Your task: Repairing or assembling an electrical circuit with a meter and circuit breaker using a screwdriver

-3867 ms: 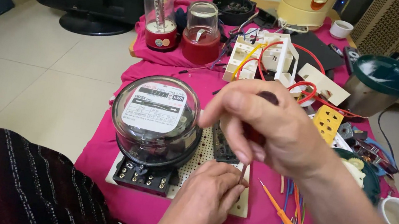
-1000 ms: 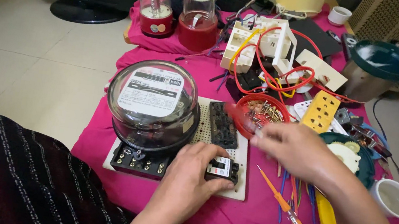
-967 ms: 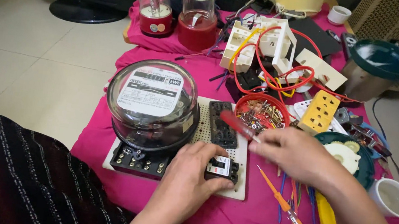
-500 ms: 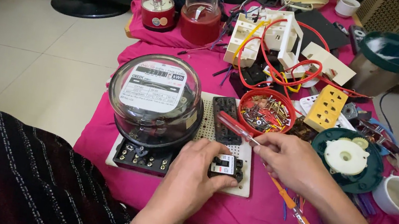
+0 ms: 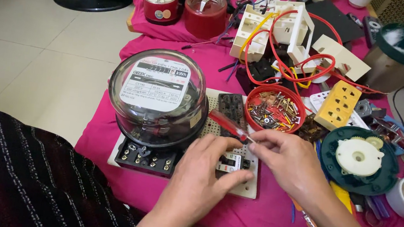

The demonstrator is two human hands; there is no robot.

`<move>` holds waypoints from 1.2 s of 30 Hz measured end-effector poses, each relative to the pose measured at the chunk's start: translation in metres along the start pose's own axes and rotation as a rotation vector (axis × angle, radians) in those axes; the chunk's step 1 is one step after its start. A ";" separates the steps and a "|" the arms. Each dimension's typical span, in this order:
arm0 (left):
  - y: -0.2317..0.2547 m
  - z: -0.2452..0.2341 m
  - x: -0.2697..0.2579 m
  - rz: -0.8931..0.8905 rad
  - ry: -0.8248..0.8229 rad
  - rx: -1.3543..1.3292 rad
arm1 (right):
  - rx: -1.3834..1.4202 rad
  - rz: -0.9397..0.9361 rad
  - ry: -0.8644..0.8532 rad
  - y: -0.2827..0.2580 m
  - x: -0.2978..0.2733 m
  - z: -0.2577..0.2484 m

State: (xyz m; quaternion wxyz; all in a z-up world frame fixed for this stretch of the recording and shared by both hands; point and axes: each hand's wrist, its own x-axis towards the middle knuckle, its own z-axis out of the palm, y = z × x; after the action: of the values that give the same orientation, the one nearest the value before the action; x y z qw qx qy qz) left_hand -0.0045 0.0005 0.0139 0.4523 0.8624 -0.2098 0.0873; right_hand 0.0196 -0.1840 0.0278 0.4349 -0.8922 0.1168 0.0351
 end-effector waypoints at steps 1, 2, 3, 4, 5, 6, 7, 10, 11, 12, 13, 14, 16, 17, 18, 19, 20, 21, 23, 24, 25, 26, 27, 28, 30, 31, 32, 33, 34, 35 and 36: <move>-0.001 0.002 0.000 -0.002 -0.002 0.000 | 0.000 0.002 -0.002 0.002 0.001 0.000; -0.002 0.004 0.000 0.000 0.024 0.008 | -0.002 0.005 -0.032 0.003 0.001 0.000; -0.003 0.006 0.000 0.003 0.049 0.016 | -0.004 0.008 -0.063 0.004 0.002 0.001; -0.003 0.006 0.000 0.001 0.048 0.016 | -0.004 0.010 -0.065 0.005 0.003 0.000; -0.003 0.006 0.001 0.012 0.042 0.002 | 0.025 0.014 -0.091 0.007 0.004 -0.001; -0.003 0.006 0.002 0.024 0.036 -0.013 | 0.053 0.019 -0.117 0.008 0.005 -0.003; -0.003 0.006 0.002 0.022 0.034 -0.014 | 0.053 0.021 -0.118 0.008 0.005 -0.006; -0.002 0.007 0.003 0.000 0.038 0.008 | -0.053 0.066 -0.247 0.003 0.004 -0.016; -0.002 0.007 0.004 -0.004 0.025 0.016 | -0.134 0.090 -0.253 0.000 0.003 -0.018; -0.003 0.007 0.004 -0.009 0.013 0.024 | -0.215 0.112 -0.260 -0.003 0.002 -0.021; -0.003 0.007 0.004 -0.012 0.014 0.024 | -0.216 0.113 -0.263 -0.004 0.003 -0.024; -0.002 0.007 0.004 -0.005 0.016 0.016 | -0.175 0.118 -0.243 -0.004 0.004 -0.027; -0.002 0.008 0.004 0.000 0.019 0.007 | -0.136 0.125 -0.224 -0.008 0.007 -0.032; -0.002 0.007 0.004 0.006 0.011 0.022 | -0.228 0.136 -0.089 -0.012 0.008 -0.035; -0.002 0.007 0.004 0.013 0.005 0.037 | -0.319 0.143 0.048 -0.017 0.010 -0.038; -0.002 0.007 0.004 0.011 0.006 0.036 | -0.320 0.142 0.047 -0.015 0.015 -0.040; -0.001 0.007 0.004 -0.005 0.003 0.031 | -0.393 0.114 0.114 -0.012 0.020 -0.042; -0.001 0.007 0.004 -0.021 0.000 0.025 | -0.467 0.086 0.180 -0.010 0.025 -0.045; -0.001 0.008 0.004 0.000 0.017 0.028 | -0.498 0.003 0.176 -0.009 0.032 -0.045; -0.001 0.008 0.003 0.020 0.033 0.030 | -0.529 -0.079 0.171 -0.008 0.035 -0.045; -0.001 0.006 0.003 0.019 0.034 0.030 | -0.530 -0.080 0.170 -0.012 0.038 -0.044; 0.000 0.005 0.004 0.022 0.047 0.028 | -0.590 -0.046 0.115 -0.016 0.040 -0.044; 0.000 0.004 0.004 0.025 0.060 0.025 | -0.649 -0.012 0.061 -0.019 0.043 -0.043; 0.001 0.003 0.004 0.024 0.063 0.025 | -0.650 -0.016 0.060 -0.018 0.046 -0.042; 0.002 0.002 0.003 0.013 0.040 0.009 | -0.634 0.002 0.052 -0.015 0.052 -0.039; 0.001 0.001 0.003 0.010 0.043 0.010 | -0.635 -0.001 0.050 -0.017 0.052 -0.039; 0.001 0.001 0.003 0.007 0.035 0.011 | -0.622 0.027 0.036 -0.018 0.053 -0.039; 0.001 0.001 0.004 0.003 0.027 0.011 | -0.609 0.055 0.023 -0.020 0.053 -0.039; 0.001 0.001 0.004 0.004 0.028 0.011 | -0.609 0.055 0.024 -0.016 0.054 -0.041; 0.001 0.001 0.004 0.012 0.031 0.015 | -0.531 0.029 0.037 -0.011 0.054 -0.042; 0.001 0.001 0.004 0.017 0.032 0.018 | -0.453 0.006 0.049 -0.006 0.055 -0.044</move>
State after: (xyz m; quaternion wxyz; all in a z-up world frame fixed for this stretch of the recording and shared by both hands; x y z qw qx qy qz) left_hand -0.0015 -0.0022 0.0150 0.4470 0.8632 -0.2091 0.1071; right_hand 0.0725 -0.2249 0.0508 0.2202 -0.9673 0.1191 0.0403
